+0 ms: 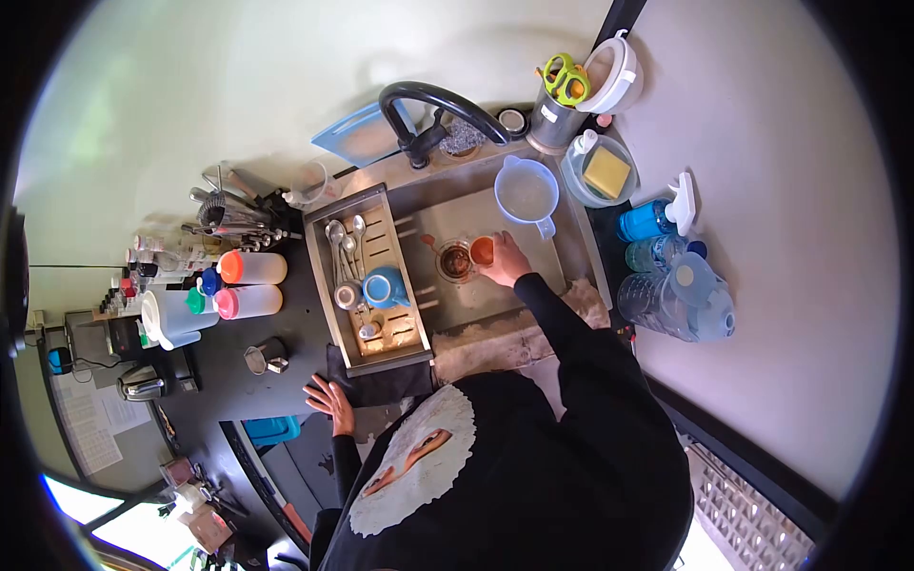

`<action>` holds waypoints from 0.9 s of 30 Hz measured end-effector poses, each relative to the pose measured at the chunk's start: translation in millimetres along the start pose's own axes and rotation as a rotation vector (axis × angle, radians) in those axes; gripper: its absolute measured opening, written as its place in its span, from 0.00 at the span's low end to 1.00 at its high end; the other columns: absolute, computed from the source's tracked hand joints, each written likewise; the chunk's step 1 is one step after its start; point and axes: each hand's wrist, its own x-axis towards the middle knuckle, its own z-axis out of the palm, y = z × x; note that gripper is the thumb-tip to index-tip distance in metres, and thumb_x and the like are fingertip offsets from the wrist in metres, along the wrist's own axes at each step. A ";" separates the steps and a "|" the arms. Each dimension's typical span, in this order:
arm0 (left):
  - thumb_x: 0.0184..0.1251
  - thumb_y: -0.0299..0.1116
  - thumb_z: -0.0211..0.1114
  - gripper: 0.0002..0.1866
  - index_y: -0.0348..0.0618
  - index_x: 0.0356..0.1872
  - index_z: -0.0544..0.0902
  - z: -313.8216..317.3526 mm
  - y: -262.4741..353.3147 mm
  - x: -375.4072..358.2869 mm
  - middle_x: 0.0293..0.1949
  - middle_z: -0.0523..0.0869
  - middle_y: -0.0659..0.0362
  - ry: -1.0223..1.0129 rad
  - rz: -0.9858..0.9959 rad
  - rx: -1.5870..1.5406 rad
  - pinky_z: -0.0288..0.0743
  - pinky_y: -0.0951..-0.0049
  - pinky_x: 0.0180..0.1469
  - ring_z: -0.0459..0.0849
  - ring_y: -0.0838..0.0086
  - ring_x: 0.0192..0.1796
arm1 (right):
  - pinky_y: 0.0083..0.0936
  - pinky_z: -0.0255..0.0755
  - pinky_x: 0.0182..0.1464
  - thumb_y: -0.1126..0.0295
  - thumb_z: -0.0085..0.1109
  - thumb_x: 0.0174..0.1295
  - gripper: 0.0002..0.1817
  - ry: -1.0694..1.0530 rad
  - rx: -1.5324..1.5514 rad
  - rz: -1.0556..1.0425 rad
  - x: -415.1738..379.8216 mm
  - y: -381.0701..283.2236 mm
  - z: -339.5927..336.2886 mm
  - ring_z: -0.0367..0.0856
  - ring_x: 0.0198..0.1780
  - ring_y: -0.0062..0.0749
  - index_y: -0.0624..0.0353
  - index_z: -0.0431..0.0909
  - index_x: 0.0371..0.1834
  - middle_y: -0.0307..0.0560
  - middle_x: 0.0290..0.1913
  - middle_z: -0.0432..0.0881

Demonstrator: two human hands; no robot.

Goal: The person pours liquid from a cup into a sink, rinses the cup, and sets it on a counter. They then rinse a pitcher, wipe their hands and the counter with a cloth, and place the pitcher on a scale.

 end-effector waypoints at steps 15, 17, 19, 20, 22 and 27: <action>0.87 0.49 0.29 0.36 0.34 0.82 0.39 6.2 -19.1 3.8 0.84 0.33 0.45 -0.001 0.179 0.155 0.12 0.37 0.77 0.17 0.41 0.82 | 0.40 0.67 0.72 0.75 0.55 0.67 0.31 0.334 -0.105 -0.568 179.1 -107.9 -138.9 0.72 0.70 0.53 0.60 0.63 0.75 0.58 0.68 0.75; 0.86 0.53 0.29 0.37 0.36 0.83 0.39 4.7 -11.9 2.6 0.83 0.29 0.41 -0.010 0.062 0.071 0.11 0.39 0.77 0.16 0.42 0.82 | 0.45 0.68 0.66 0.72 0.57 0.65 0.21 0.375 0.027 -0.507 186.1 -105.9 -127.4 0.76 0.63 0.51 0.58 0.75 0.63 0.50 0.65 0.78; 0.86 0.56 0.28 0.38 0.39 0.84 0.39 3.4 -10.6 3.2 0.82 0.27 0.37 -0.013 0.110 0.070 0.10 0.41 0.77 0.15 0.42 0.81 | 0.44 0.71 0.64 0.72 0.57 0.65 0.20 0.290 -0.044 -0.385 168.1 -119.5 -136.0 0.77 0.61 0.50 0.60 0.75 0.60 0.53 0.66 0.77; 0.86 0.56 0.27 0.38 0.39 0.84 0.39 2.3 -8.6 1.6 0.82 0.27 0.37 -0.002 0.091 0.065 0.10 0.42 0.77 0.15 0.41 0.81 | 0.43 0.73 0.61 0.72 0.58 0.65 0.18 0.210 -0.117 -0.261 155.2 -124.4 -139.5 0.78 0.59 0.49 0.63 0.76 0.58 0.56 0.68 0.76; 0.85 0.57 0.27 0.38 0.41 0.84 0.39 2.7 -8.8 1.8 0.82 0.26 0.38 0.017 0.108 0.053 0.10 0.42 0.77 0.14 0.41 0.81 | 0.44 0.74 0.59 0.71 0.59 0.64 0.16 0.311 -0.159 -0.312 134.4 -102.5 -108.1 0.78 0.56 0.48 0.62 0.77 0.55 0.53 0.68 0.76; 0.85 0.59 0.28 0.39 0.43 0.84 0.38 4.2 -14.5 3.0 0.82 0.24 0.38 -0.019 0.092 0.044 0.11 0.41 0.77 0.13 0.39 0.81 | 0.43 0.73 0.62 0.77 0.59 0.61 0.18 0.259 0.086 -0.326 85.3 -73.9 -93.0 0.79 0.59 0.47 0.59 0.79 0.56 0.45 0.70 0.77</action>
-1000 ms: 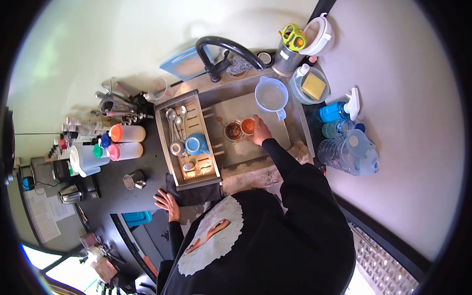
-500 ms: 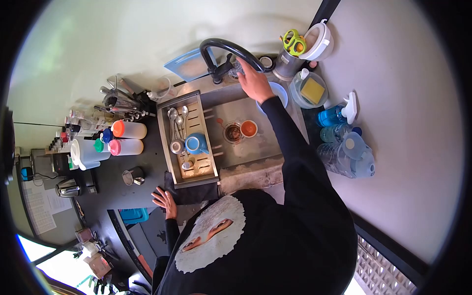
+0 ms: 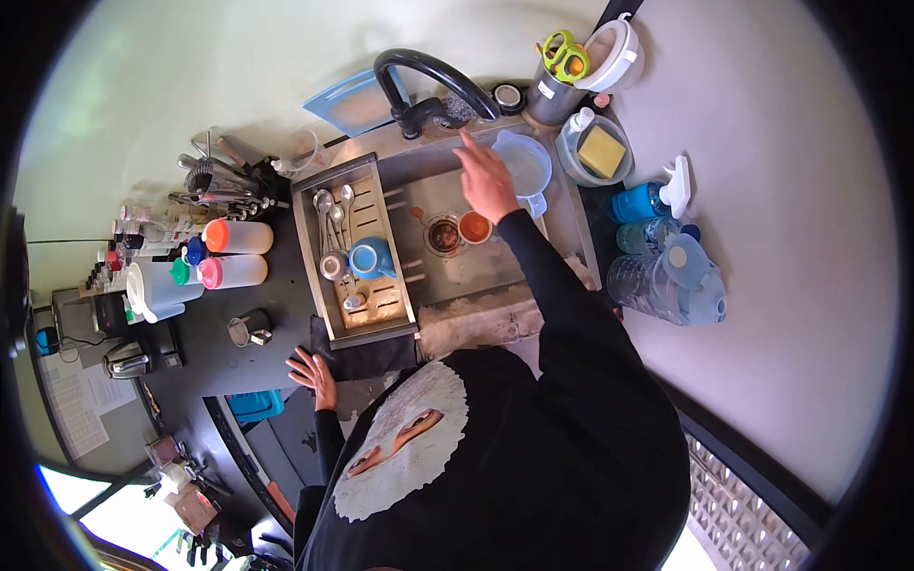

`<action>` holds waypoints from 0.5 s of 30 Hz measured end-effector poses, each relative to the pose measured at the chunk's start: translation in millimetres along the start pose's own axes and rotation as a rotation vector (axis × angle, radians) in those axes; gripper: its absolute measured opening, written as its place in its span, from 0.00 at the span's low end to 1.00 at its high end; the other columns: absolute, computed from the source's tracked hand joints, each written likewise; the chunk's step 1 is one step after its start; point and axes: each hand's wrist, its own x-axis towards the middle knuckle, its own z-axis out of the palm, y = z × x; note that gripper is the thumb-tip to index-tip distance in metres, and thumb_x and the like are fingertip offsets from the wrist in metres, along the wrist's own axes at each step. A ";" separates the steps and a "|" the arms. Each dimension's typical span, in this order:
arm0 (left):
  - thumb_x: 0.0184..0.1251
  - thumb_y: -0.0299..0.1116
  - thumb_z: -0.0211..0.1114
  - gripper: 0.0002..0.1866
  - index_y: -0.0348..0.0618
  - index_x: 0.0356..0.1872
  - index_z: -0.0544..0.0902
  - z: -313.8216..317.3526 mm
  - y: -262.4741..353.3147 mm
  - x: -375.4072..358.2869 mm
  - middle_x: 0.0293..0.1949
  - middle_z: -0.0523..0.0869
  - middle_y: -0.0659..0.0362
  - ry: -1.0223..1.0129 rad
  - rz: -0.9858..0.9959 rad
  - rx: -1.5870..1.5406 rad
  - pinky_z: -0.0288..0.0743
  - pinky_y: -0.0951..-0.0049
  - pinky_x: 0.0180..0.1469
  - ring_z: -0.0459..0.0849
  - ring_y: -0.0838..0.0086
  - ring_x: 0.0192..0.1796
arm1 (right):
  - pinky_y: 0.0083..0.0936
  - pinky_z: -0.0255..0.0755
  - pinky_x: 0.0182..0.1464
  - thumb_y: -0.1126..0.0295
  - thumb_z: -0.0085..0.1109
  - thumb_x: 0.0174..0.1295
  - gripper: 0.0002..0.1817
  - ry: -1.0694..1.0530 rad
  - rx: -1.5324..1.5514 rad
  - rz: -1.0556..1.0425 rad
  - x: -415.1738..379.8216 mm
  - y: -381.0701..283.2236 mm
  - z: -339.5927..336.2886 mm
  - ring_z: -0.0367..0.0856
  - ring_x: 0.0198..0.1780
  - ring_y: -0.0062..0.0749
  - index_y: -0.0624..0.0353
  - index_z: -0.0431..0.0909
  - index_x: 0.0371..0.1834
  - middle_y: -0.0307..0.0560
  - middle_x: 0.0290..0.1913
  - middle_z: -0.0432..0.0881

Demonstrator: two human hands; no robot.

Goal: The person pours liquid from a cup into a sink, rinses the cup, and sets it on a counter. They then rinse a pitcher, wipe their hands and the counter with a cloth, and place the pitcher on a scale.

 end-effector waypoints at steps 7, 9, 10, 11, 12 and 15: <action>0.82 0.63 0.37 0.42 0.45 0.84 0.42 -45.0 75.5 -3.4 0.83 0.34 0.39 -0.182 -0.161 0.333 0.28 0.33 0.78 0.34 0.36 0.82 | 0.25 0.77 0.55 0.51 0.44 0.82 0.27 0.134 0.717 0.097 99.4 -20.7 -169.5 0.85 0.51 0.28 0.61 0.76 0.68 0.45 0.52 0.87; 0.77 0.64 0.48 0.39 0.45 0.76 0.65 -80.1 107.5 12.5 0.72 0.71 0.36 -0.516 -0.301 0.646 0.63 0.31 0.69 0.74 0.34 0.69 | 0.23 0.79 0.49 0.47 0.46 0.81 0.30 -0.024 0.459 -0.072 135.5 -50.6 -183.2 0.85 0.45 0.28 0.65 0.77 0.64 0.49 0.47 0.87; 0.77 0.62 0.51 0.34 0.44 0.70 0.72 -88.9 128.6 20.2 0.62 0.79 0.37 -0.539 -0.020 0.613 0.70 0.36 0.63 0.79 0.35 0.61 | 0.23 0.79 0.49 0.47 0.46 0.81 0.30 -0.025 0.460 -0.069 145.4 -63.1 -182.6 0.85 0.45 0.28 0.65 0.77 0.64 0.49 0.47 0.87; 0.78 0.59 0.54 0.30 0.43 0.63 0.79 -95.5 152.1 31.2 0.51 0.87 0.37 -0.555 0.257 0.559 0.77 0.42 0.57 0.85 0.36 0.53 | 0.24 0.78 0.52 0.46 0.47 0.80 0.30 -0.117 0.354 -0.089 155.1 -75.4 -181.4 0.85 0.48 0.28 0.65 0.77 0.64 0.49 0.49 0.86; 0.77 0.51 0.60 0.24 0.40 0.55 0.83 -116.8 251.5 30.6 0.39 0.88 0.38 -0.412 0.420 0.332 0.80 0.46 0.45 0.86 0.38 0.43 | 0.25 0.78 0.55 0.45 0.48 0.79 0.31 -0.212 0.246 -0.114 163.1 -85.3 -176.6 0.84 0.50 0.28 0.64 0.78 0.63 0.49 0.50 0.85; 0.71 0.40 0.70 0.22 0.32 0.55 0.81 -61.7 357.4 99.3 0.43 0.87 0.40 -0.058 0.777 -0.219 0.80 0.55 0.46 0.88 0.46 0.46 | 0.19 0.76 0.40 0.44 0.52 0.77 0.31 -0.555 0.411 0.278 177.6 -105.5 -158.0 0.81 0.36 0.21 0.66 0.78 0.60 0.42 0.39 0.83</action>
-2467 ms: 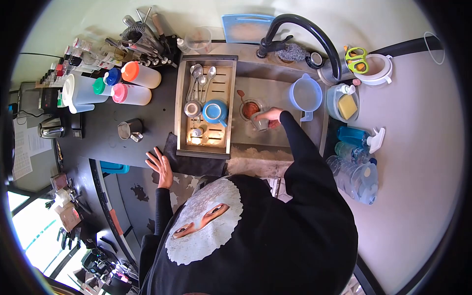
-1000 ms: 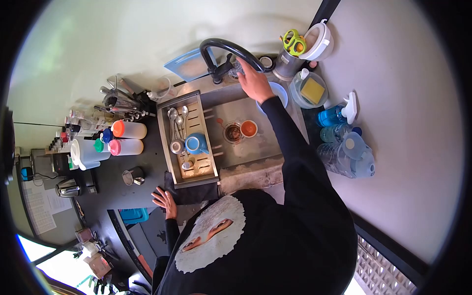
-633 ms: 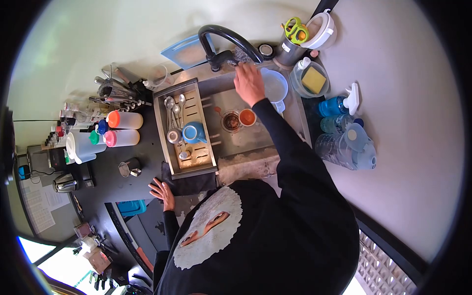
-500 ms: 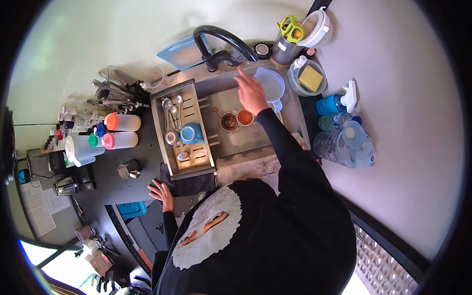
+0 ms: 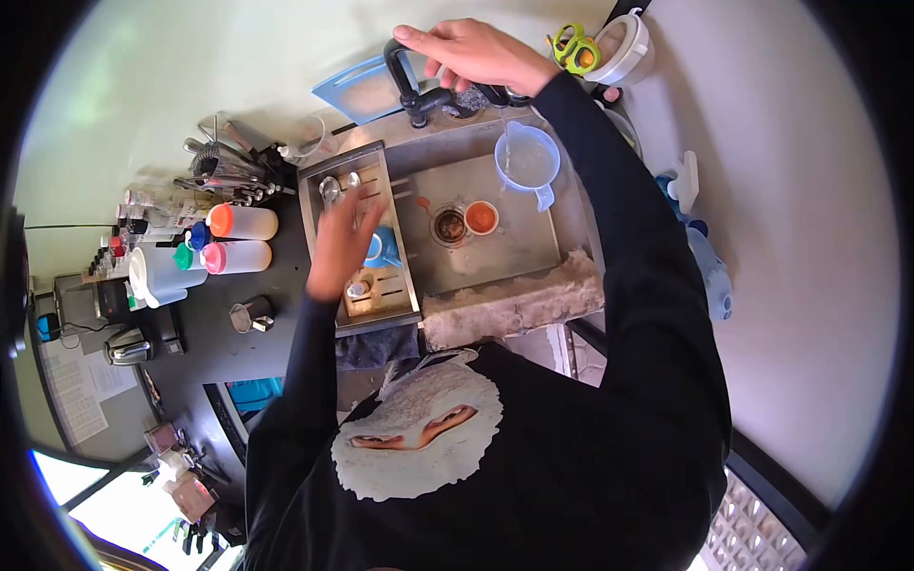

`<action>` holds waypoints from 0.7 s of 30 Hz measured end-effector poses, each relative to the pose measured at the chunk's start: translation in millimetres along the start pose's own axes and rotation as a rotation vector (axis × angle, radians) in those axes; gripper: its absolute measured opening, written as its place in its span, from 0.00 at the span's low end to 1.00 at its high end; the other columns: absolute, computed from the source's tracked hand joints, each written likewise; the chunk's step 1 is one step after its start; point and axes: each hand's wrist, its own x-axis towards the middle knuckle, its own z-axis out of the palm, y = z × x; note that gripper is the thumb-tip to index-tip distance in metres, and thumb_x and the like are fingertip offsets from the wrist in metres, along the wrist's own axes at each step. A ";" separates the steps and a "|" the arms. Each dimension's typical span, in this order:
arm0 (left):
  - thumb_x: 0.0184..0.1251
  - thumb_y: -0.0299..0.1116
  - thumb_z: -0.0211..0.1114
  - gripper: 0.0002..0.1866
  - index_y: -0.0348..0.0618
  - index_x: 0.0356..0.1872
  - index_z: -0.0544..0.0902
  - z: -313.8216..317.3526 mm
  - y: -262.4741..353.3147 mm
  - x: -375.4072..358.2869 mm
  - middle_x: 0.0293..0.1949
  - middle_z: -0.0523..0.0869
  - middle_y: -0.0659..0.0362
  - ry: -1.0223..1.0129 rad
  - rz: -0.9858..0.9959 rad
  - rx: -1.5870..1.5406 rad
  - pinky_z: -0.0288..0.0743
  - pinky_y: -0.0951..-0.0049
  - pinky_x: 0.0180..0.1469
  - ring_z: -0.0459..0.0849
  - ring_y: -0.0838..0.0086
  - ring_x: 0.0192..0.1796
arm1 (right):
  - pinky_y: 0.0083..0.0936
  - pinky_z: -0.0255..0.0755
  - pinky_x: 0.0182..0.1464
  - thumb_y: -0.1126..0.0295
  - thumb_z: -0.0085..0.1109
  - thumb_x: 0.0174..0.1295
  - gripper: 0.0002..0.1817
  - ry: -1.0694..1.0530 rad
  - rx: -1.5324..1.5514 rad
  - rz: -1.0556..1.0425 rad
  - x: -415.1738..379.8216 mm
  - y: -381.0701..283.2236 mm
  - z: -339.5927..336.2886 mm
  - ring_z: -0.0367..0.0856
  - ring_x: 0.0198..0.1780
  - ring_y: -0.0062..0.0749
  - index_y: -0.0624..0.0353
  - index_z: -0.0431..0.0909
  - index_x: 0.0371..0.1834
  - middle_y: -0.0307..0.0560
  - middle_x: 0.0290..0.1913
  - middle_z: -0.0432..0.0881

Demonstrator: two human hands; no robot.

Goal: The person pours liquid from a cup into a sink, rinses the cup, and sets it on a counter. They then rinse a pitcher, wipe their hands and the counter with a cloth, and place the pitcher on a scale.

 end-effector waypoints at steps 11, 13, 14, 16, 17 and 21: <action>0.61 0.39 0.78 0.23 0.35 0.50 0.83 101.6 -55.8 164.6 0.43 0.86 0.46 0.277 0.107 0.159 0.83 0.57 0.44 0.90 0.56 0.39 | 0.13 0.53 0.20 0.49 0.54 0.78 0.26 -0.183 0.669 0.080 -3.9 -3.0 14.8 0.58 0.19 0.08 0.66 0.78 0.56 0.25 0.22 0.64; 0.61 0.37 0.78 0.21 0.35 0.49 0.83 100.0 -60.1 167.8 0.42 0.86 0.46 0.227 0.123 0.094 0.83 0.59 0.41 0.90 0.56 0.38 | 0.12 0.53 0.20 0.51 0.54 0.78 0.24 -0.189 0.740 0.093 -3.0 -1.0 20.7 0.60 0.18 0.08 0.65 0.77 0.55 0.25 0.22 0.65; 0.61 0.35 0.78 0.20 0.35 0.49 0.83 99.5 -61.7 168.2 0.42 0.86 0.46 0.232 0.152 0.076 0.84 0.61 0.39 0.91 0.57 0.37 | 0.12 0.53 0.20 0.51 0.54 0.78 0.24 -0.180 0.787 0.099 -2.2 -0.1 23.7 0.60 0.18 0.08 0.65 0.77 0.55 0.25 0.22 0.66; 0.61 0.36 0.77 0.20 0.36 0.49 0.83 96.7 -60.3 168.2 0.43 0.86 0.46 0.201 0.118 0.054 0.82 0.56 0.43 0.89 0.52 0.41 | 0.12 0.53 0.20 0.52 0.55 0.78 0.23 -0.174 0.836 0.103 -1.4 0.0 27.1 0.60 0.18 0.08 0.65 0.77 0.55 0.25 0.22 0.66; 0.60 0.37 0.77 0.19 0.38 0.49 0.84 96.0 -58.0 167.5 0.45 0.86 0.47 0.174 0.089 0.027 0.80 0.51 0.46 0.87 0.47 0.46 | 0.12 0.53 0.21 0.51 0.54 0.78 0.24 -0.169 0.857 0.099 -3.9 -0.6 28.2 0.60 0.19 0.08 0.65 0.77 0.56 0.25 0.22 0.65; 0.60 0.37 0.77 0.19 0.38 0.48 0.84 89.5 -55.1 169.8 0.45 0.87 0.47 0.134 0.070 0.090 0.81 0.52 0.47 0.87 0.48 0.46 | 0.13 0.54 0.22 0.50 0.54 0.78 0.26 -0.112 0.846 0.086 -10.9 -9.2 36.1 0.59 0.19 0.08 0.65 0.76 0.58 0.25 0.22 0.63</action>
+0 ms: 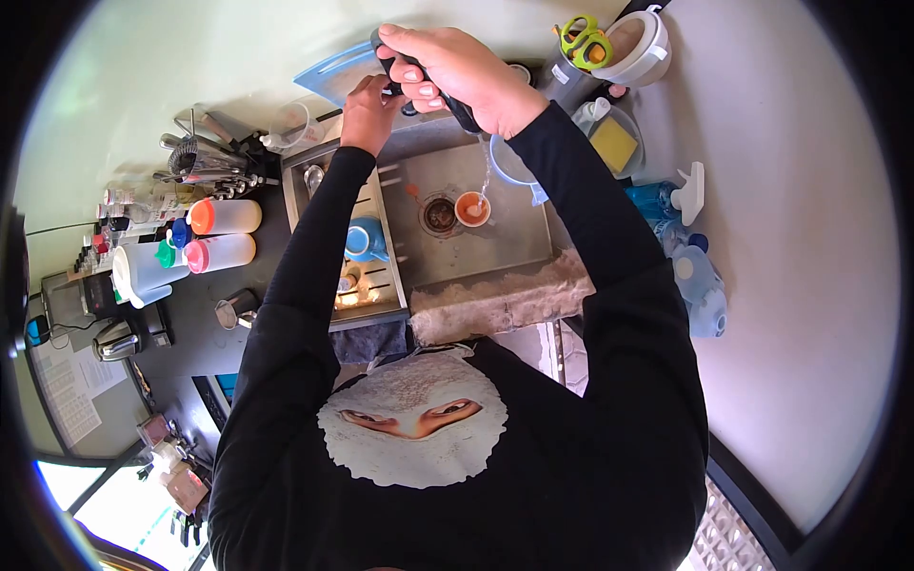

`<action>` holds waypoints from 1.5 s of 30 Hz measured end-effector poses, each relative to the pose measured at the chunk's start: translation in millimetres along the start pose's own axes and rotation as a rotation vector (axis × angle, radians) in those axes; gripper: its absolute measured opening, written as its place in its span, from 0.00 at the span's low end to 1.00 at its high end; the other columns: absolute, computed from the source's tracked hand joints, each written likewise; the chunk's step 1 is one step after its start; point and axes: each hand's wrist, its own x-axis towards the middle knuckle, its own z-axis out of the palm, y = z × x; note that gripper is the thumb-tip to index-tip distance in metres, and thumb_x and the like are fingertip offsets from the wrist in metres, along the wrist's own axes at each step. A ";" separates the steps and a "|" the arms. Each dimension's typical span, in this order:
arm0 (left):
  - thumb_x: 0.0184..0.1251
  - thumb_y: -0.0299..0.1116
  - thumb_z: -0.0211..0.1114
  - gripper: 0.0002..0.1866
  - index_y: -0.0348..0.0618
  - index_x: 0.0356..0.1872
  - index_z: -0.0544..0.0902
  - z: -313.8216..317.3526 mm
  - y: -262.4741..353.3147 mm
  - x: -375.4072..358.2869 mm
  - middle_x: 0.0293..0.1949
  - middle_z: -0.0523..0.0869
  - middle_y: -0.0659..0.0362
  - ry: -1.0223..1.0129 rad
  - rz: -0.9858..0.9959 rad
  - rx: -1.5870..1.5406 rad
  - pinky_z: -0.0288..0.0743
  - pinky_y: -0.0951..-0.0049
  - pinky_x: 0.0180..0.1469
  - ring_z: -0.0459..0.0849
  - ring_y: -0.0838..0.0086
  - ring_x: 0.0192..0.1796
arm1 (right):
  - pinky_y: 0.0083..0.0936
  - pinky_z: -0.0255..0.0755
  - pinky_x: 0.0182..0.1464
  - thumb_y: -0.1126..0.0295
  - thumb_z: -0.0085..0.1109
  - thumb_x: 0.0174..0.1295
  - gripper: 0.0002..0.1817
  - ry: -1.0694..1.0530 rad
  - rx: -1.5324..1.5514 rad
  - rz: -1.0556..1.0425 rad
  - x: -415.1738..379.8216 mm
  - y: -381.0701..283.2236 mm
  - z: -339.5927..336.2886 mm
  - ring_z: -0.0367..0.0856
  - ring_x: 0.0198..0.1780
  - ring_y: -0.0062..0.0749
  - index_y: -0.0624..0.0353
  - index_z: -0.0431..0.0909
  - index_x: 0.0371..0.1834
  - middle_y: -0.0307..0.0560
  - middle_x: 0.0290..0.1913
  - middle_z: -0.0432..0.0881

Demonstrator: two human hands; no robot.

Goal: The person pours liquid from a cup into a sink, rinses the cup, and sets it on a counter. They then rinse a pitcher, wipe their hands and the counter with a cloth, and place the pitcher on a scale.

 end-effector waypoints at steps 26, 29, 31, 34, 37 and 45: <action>0.60 0.38 0.78 0.20 0.37 0.46 0.81 2.6 -1.6 5.7 0.41 0.89 0.45 -0.004 0.040 0.041 0.81 0.52 0.47 0.88 0.47 0.45 | 0.17 0.56 0.21 0.51 0.47 0.82 0.21 -0.011 0.016 -0.013 1.6 -1.3 -0.4 0.59 0.18 0.15 0.61 0.72 0.53 0.30 0.23 0.63; 0.61 0.38 0.77 0.21 0.38 0.46 0.78 9.2 -8.9 7.5 0.38 0.89 0.44 -0.038 0.022 -0.019 0.81 0.51 0.46 0.89 0.47 0.45 | 0.15 0.53 0.22 0.47 0.51 0.79 0.31 0.076 -0.185 -0.055 -3.1 -0.5 1.5 0.57 0.19 0.09 0.70 0.75 0.62 0.26 0.22 0.61; 0.61 0.39 0.77 0.22 0.39 0.46 0.76 8.9 -6.9 7.1 0.36 0.89 0.44 -0.053 0.009 -0.079 0.81 0.50 0.46 0.89 0.46 0.45 | 0.15 0.53 0.22 0.48 0.51 0.79 0.31 0.084 -0.200 -0.086 -4.5 2.1 3.7 0.58 0.19 0.09 0.70 0.75 0.62 0.26 0.22 0.61; 0.62 0.40 0.77 0.21 0.40 0.45 0.74 11.5 1.7 -0.1 0.37 0.89 0.43 -0.014 0.024 -0.058 0.81 0.50 0.45 0.88 0.46 0.45 | 0.15 0.54 0.23 0.47 0.51 0.79 0.31 0.105 -0.179 -0.124 -4.7 8.0 8.9 0.58 0.19 0.09 0.71 0.74 0.63 0.26 0.22 0.62; 0.64 0.40 0.76 0.21 0.40 0.45 0.74 18.5 5.1 3.0 0.38 0.88 0.44 0.124 0.012 0.093 0.80 0.49 0.43 0.87 0.45 0.44 | 0.15 0.54 0.23 0.48 0.50 0.79 0.32 0.125 -0.115 -0.131 -0.4 10.6 13.0 0.58 0.19 0.09 0.72 0.74 0.64 0.27 0.22 0.62; 0.65 0.42 0.75 0.21 0.39 0.46 0.77 19.1 -7.1 -3.6 0.39 0.88 0.46 0.101 0.055 -0.101 0.80 0.51 0.42 0.88 0.49 0.42 | 0.17 0.55 0.20 0.51 0.46 0.82 0.21 0.056 0.013 -0.005 0.6 -0.7 3.1 0.59 0.17 0.15 0.61 0.72 0.51 0.30 0.23 0.63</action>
